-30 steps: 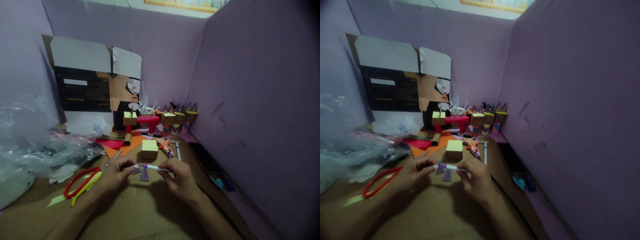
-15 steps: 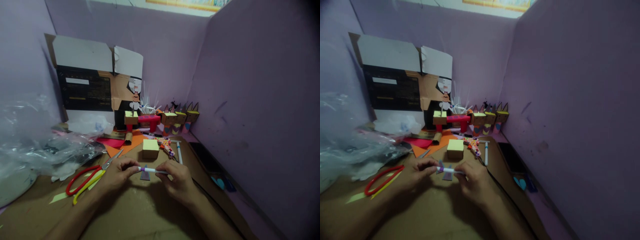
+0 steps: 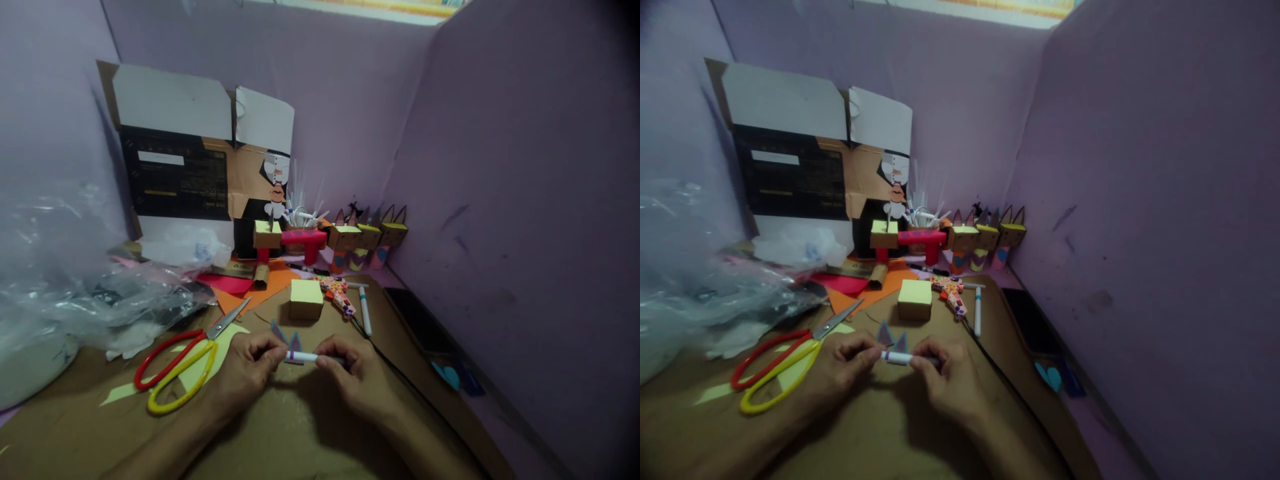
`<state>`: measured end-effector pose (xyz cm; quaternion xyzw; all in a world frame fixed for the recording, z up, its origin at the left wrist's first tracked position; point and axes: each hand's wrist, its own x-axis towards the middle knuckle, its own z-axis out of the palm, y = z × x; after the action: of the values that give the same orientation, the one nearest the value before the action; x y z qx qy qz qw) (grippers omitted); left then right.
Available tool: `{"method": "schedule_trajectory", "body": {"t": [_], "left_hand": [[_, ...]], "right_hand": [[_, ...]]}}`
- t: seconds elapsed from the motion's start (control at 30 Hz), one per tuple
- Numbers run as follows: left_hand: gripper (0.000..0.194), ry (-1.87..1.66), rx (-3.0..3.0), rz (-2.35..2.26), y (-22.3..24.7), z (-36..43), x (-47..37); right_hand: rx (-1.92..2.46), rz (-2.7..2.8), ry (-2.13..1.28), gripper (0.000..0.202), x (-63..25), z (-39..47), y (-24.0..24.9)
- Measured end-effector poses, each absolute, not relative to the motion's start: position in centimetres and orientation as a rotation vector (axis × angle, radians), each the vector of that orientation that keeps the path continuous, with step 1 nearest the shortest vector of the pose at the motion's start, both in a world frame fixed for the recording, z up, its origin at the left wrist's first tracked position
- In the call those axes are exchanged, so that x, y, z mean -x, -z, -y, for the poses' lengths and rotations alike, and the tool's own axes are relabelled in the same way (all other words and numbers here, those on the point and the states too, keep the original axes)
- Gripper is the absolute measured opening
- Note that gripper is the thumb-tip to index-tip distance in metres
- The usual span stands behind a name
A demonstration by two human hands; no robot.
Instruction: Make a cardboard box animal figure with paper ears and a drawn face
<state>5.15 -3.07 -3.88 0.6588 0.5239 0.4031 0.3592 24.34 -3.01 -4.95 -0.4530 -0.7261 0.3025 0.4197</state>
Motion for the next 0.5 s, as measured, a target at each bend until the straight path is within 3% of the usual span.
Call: {"method": "schedule_trajectory", "body": {"t": [0.17, 0.37, 0.5], "left_hand": [[0.032, -1.191, -1.590, -1.388, 3.7, 3.1, -4.8], [0.044, -1.204, -1.268, -1.506, 6.2, 1.9, -3.7], [0.045, -1.110, -1.425, -1.518, 7.8, 1.8, -3.7]], "right_hand": [[1.090, 1.801, -0.868, 0.026, -24.7, 3.1, 4.8], [1.151, 1.853, -0.645, 0.025, -27.7, -1.3, 1.1], [1.349, 2.114, -0.106, 0.034, -28.0, -8.6, -4.6]]}}
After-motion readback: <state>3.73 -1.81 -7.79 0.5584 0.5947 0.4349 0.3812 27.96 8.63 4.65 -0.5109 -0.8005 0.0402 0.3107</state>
